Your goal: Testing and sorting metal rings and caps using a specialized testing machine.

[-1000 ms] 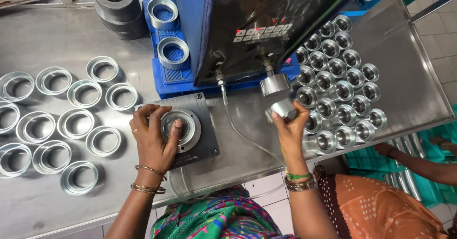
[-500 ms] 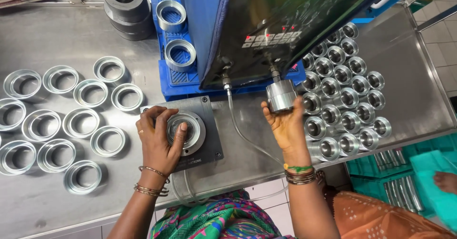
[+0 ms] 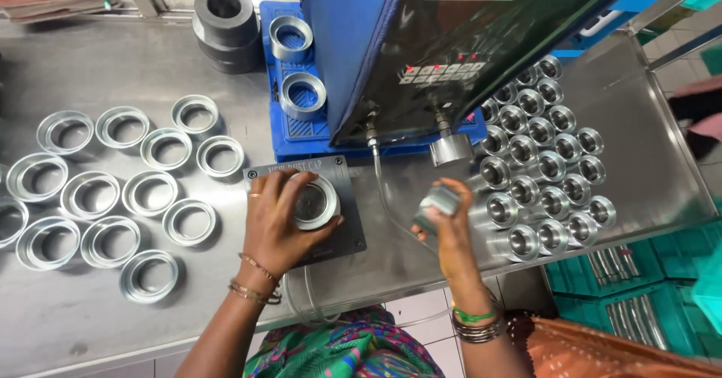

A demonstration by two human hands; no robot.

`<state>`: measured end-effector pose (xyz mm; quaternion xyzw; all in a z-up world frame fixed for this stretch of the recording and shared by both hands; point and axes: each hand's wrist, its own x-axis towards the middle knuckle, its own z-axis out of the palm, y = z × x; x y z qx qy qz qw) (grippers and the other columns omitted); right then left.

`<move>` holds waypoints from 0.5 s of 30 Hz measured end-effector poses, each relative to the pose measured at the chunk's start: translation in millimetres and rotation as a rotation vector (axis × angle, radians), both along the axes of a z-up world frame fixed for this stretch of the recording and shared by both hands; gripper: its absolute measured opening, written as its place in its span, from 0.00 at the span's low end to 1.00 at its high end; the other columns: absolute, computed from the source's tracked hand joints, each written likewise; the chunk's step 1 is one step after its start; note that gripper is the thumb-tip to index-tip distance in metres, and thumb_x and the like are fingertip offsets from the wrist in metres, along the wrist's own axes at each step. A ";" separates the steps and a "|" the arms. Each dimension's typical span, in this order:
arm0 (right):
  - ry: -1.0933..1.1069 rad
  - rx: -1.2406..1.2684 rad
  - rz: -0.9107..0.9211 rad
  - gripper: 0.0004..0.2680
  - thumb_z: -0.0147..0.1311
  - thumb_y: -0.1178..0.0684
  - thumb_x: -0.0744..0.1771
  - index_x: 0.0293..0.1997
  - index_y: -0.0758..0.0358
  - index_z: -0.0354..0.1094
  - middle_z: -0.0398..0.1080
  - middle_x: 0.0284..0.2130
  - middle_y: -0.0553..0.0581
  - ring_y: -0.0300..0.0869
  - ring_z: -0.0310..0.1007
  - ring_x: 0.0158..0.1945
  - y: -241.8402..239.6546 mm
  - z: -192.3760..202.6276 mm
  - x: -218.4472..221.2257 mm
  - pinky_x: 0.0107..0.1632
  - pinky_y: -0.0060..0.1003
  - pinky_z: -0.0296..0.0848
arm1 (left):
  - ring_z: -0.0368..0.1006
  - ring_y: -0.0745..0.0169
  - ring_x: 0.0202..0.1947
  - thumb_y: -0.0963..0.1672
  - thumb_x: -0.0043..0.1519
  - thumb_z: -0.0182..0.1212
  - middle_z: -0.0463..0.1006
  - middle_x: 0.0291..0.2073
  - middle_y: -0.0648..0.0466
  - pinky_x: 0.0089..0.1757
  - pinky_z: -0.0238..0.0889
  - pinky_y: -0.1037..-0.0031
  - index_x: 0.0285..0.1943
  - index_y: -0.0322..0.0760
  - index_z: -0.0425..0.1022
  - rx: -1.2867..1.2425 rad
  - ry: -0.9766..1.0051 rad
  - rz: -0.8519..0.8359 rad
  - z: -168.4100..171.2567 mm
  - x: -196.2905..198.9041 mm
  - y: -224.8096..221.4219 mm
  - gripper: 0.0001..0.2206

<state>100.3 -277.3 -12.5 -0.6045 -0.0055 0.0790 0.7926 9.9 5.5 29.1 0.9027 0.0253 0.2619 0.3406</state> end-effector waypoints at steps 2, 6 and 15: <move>-0.505 -0.547 0.242 0.26 0.63 0.45 0.66 0.69 0.60 0.54 0.66 0.53 0.62 0.54 0.74 0.50 27.2 20.2 -12.4 0.49 0.40 0.78 | 0.70 0.45 0.51 0.51 0.43 0.80 0.75 0.48 0.48 0.52 0.60 0.57 0.53 0.38 0.73 -0.043 -0.177 0.039 24.8 -6.1 1.5 0.31; -0.973 -0.940 0.255 0.27 0.69 0.42 0.60 0.62 0.54 0.61 0.71 0.53 0.56 0.50 0.79 0.49 108.5 73.9 -37.4 0.48 0.41 0.79 | 0.69 0.45 0.54 0.50 0.46 0.80 0.74 0.51 0.46 0.55 0.60 0.58 0.56 0.33 0.71 -0.067 -0.292 0.085 31.0 -30.7 27.3 0.33; -0.897 -1.010 0.350 0.27 0.68 0.41 0.58 0.63 0.55 0.66 0.69 0.53 0.59 0.54 0.79 0.40 154.8 72.8 -41.3 0.40 0.47 0.79 | 0.71 0.49 0.46 0.52 0.41 0.80 0.75 0.44 0.48 0.52 0.59 0.58 0.53 0.37 0.74 0.028 0.127 0.454 -84.5 -108.0 60.0 0.32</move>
